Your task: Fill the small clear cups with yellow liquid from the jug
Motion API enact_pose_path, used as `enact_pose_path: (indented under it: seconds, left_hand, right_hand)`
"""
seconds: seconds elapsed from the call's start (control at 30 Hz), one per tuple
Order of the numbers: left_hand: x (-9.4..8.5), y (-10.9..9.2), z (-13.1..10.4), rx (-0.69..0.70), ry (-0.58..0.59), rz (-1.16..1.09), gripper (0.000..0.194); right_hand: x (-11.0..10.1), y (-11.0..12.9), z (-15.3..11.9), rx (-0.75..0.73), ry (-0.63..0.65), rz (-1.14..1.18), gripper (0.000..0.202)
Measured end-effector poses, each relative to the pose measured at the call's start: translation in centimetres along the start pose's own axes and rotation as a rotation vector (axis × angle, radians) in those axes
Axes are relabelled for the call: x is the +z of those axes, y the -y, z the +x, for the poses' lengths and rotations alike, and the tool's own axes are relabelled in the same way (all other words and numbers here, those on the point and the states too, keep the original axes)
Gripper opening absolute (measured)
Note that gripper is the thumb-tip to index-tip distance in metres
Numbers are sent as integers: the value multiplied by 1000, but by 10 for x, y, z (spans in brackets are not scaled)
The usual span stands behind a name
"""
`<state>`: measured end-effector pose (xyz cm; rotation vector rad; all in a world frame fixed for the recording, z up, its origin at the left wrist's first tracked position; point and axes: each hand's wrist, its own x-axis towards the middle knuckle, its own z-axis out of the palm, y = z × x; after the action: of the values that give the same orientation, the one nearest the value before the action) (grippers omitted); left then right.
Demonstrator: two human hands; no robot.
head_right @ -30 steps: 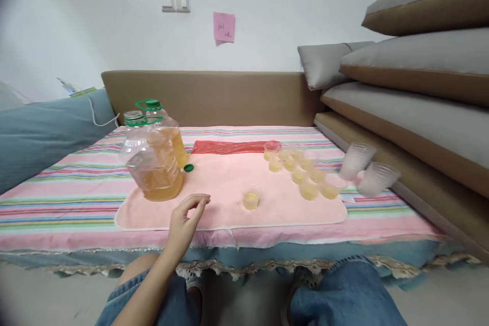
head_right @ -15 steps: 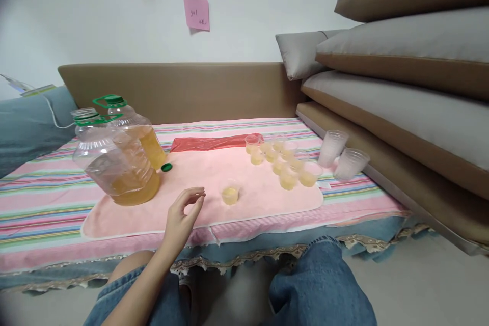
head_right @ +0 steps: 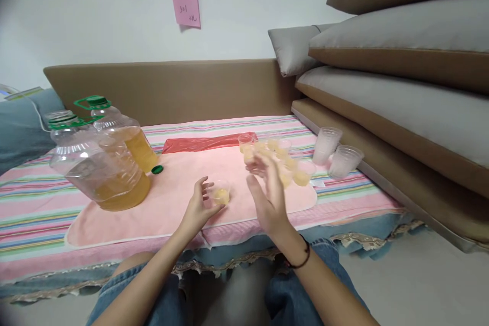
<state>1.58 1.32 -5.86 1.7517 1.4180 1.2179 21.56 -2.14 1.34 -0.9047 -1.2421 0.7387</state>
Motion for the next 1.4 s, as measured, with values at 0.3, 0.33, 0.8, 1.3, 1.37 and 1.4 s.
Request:
enact_pose_path:
  seconds: [0.3, 0.33, 0.8, 1.3, 1.37, 1.4]
  left_hand:
    - [-3, -3, 8, -66, 49, -69, 79]
    - [-3, -3, 8, -75, 52, -81, 78]
    - [42, -24, 42, -36, 7, -218, 73]
    - [104, -24, 106, -30, 103, -255, 69]
    - [108, -23, 110, -33, 99, -252, 65]
    - [109, -22, 111, -35, 96, -251, 62]
  right_hand:
    - [17, -42, -20, 667, 127, 343, 27]
    - [19, -42, -23, 690, 126, 351, 26]
    - [20, -62, -16, 667, -104, 383, 40]
    - [8, -79, 35, 625, -286, 419, 31]
    - [9, -81, 39, 612, -293, 429, 29]
    - [10, -82, 40, 606, -296, 433, 28]
